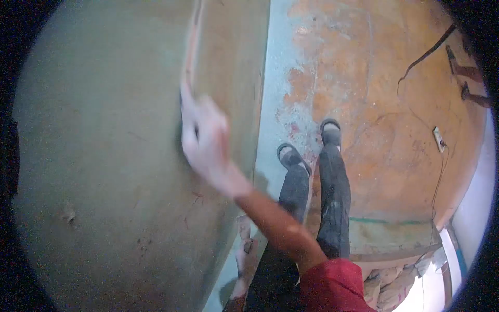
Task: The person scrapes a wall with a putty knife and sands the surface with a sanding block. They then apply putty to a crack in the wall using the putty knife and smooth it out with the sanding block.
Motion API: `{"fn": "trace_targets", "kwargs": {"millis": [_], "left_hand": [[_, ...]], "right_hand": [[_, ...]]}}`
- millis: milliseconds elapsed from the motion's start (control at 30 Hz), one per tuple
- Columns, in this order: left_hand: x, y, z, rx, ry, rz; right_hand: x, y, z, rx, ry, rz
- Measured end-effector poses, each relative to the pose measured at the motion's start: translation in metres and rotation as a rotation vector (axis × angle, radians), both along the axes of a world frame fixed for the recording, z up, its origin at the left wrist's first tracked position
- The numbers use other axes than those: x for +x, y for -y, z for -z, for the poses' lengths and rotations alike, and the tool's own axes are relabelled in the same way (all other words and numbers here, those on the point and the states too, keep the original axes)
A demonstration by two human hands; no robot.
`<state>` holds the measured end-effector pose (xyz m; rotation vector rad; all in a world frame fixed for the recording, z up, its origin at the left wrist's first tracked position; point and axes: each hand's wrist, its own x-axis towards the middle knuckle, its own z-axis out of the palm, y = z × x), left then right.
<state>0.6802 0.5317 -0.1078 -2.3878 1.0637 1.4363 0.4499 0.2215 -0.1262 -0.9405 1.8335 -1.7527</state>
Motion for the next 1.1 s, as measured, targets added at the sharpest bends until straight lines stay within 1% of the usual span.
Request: {"fn": "trace_targets", "kwargs": {"millis": [33, 67, 100, 133, 200, 233, 300, 333, 367, 400, 433, 467, 500, 533, 567, 633, 667, 700, 733, 767, 800, 833, 867, 900, 933, 967, 1000, 1067, 1100], "left_hand": [[-0.004, 0.007, -0.005, -0.018, -0.009, 0.003], [-0.008, 0.012, -0.015, -0.045, 0.018, 0.1], [-0.014, 0.015, -0.018, -0.069, 0.039, 0.192], [-0.011, 0.012, -0.024, -0.065, 0.032, 0.19], [-0.015, 0.008, -0.034, -0.145, 0.015, 0.266], [-0.018, 0.007, -0.033, -0.164, 0.006, 0.259], [-0.022, 0.008, -0.037, -0.166, -0.006, 0.076], [-0.025, 0.01, -0.04, -0.191, -0.029, 0.076], [-0.024, 0.009, -0.045, -0.212, -0.022, 0.101], [-0.024, 0.007, -0.051, -0.232, -0.015, 0.128], [-0.018, -0.001, -0.046, -0.316, -0.04, 0.137], [-0.014, -0.005, -0.046, -0.343, -0.068, 0.136], [-0.011, -0.006, -0.049, -0.326, -0.056, 0.199], [-0.013, 0.0, -0.052, -0.315, -0.041, 0.259], [-0.025, 0.012, -0.069, -0.341, -0.07, 0.263], [-0.034, 0.026, -0.079, -0.396, -0.133, 0.256], [-0.039, 0.033, -0.083, -0.424, -0.181, 0.256], [-0.046, 0.04, -0.091, -0.449, -0.2, 0.253], [-0.053, 0.048, -0.101, -0.289, -0.322, 0.166], [-0.059, 0.056, -0.109, -0.133, -0.446, 0.08], [-0.072, 0.063, -0.121, -0.158, -0.462, 0.066], [-0.088, 0.071, -0.135, -0.1, -0.595, 0.06], [-0.1, 0.073, -0.146, -0.046, -0.73, 0.056], [-0.113, 0.069, -0.141, -0.088, -0.829, -0.001], [-0.131, 0.068, -0.153, -0.113, -0.836, -0.031], [-0.147, 0.07, -0.162, -0.125, -0.903, -0.038], [-0.165, 0.073, -0.171, -0.139, -0.972, -0.046], [-0.186, 0.075, -0.168, -0.028, -1.032, 0.027], [-0.205, 0.093, -0.245, 0.06, -1.0, 0.036]], "right_hand": [[0.028, -0.038, -0.008, 0.012, 0.099, -0.062], [0.052, -0.069, -0.012, 0.028, 0.203, -0.128], [0.06, -0.083, -0.011, 0.002, 0.247, -0.147], [0.051, -0.073, -0.014, 0.007, 0.241, -0.148], [0.008, -0.022, -0.011, 0.12, 0.158, -0.062], [-0.011, 0.003, -0.026, 0.166, 0.231, 0.013], [0.012, -0.017, -0.017, 0.139, 0.192, -0.022], [0.024, -0.032, -0.011, 0.116, 0.152, -0.058], [0.026, -0.067, -0.013, 0.12, 0.148, -0.272], [0.022, -0.101, -0.012, 0.185, 0.062, -0.557], [0.015, -0.14, -0.001, 0.117, -0.033, -0.862], [0.003, -0.173, -0.005, 0.148, -0.026, -0.96], [-0.013, -0.199, -0.014, 0.237, 0.042, -0.888], [-0.031, -0.22, -0.026, 0.307, 0.025, -0.784], [-0.049, -0.234, -0.039, 0.369, 0.011, -0.677], [-0.08, -0.254, -0.073, 0.524, 0.146, -0.505], [-0.092, -0.268, -0.083, 0.512, 0.118, -0.497], [-0.102, -0.285, -0.091, 0.552, 0.081, -0.476], [-0.106, -0.293, -0.105, 0.595, 0.048, -0.458], [-0.105, -0.299, -0.116, 0.578, 0.018, -0.46], [-0.107, -0.302, -0.139, 0.65, -0.009, -0.425], [-0.109, -0.305, -0.157, 0.725, -0.031, -0.397], [-0.109, -0.306, -0.169, 0.712, -0.055, -0.418], [-0.111, -0.308, -0.177, 0.653, -0.074, -0.396], [-0.114, -0.309, -0.185, 0.595, -0.09, -0.38], [-0.119, -0.309, -0.188, 0.545, -0.192, -0.404], [-0.126, -0.304, -0.203, 0.538, -0.22, -0.44], [-0.141, -0.298, -0.234, 0.503, -0.158, -0.519], [-0.154, -0.297, -0.246, 0.562, -0.176, -0.557]]}}
